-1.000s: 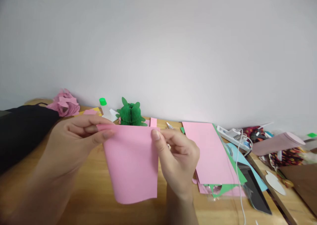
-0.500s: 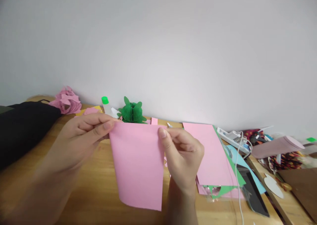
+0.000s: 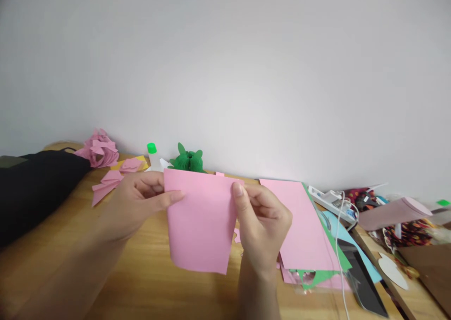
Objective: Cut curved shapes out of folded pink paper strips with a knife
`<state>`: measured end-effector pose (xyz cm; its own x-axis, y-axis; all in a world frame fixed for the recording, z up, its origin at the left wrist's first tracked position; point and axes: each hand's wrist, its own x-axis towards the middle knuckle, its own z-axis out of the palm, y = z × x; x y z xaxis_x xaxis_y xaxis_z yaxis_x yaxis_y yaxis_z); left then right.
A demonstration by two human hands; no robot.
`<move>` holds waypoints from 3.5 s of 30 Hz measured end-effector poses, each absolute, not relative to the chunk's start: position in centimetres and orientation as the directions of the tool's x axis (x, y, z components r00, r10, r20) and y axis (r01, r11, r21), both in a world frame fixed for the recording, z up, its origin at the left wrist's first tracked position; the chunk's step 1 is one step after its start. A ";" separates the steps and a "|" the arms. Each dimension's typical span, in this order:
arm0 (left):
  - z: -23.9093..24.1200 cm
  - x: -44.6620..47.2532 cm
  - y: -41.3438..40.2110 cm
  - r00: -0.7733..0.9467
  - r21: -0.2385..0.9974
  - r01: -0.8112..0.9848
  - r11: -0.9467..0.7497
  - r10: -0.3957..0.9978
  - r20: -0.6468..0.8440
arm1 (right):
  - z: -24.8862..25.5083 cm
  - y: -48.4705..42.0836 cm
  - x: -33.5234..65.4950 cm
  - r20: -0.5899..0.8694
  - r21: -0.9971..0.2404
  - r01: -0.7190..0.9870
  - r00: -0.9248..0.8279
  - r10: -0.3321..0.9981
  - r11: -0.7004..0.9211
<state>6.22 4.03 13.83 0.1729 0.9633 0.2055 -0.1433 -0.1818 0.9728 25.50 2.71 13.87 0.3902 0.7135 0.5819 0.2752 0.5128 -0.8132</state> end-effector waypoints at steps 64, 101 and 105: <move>-3.8 10.6 -9.0 0.640 0.115 0.733 -0.670 0.738 0.214 | -2.4 -13.5 26.6 0.321 -0.501 0.859 0.075 0.944 0.102; -3.0 10.9 -8.8 0.663 0.210 0.721 -0.661 0.746 0.071 | -0.4 -10.0 26.9 -0.188 0.168 0.956 -0.209 0.960 0.241; -3.5 7.2 -8.8 0.581 0.216 0.778 -0.590 0.807 0.110 | -0.8 -10.0 27.1 -0.158 0.162 0.956 -0.221 0.963 0.246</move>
<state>7.21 -8.83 -3.52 0.5806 0.8068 0.1099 0.7784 -0.5895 0.2156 27.06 -10.02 -0.76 -0.2206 0.9625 -0.1577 0.9558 0.2456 0.1619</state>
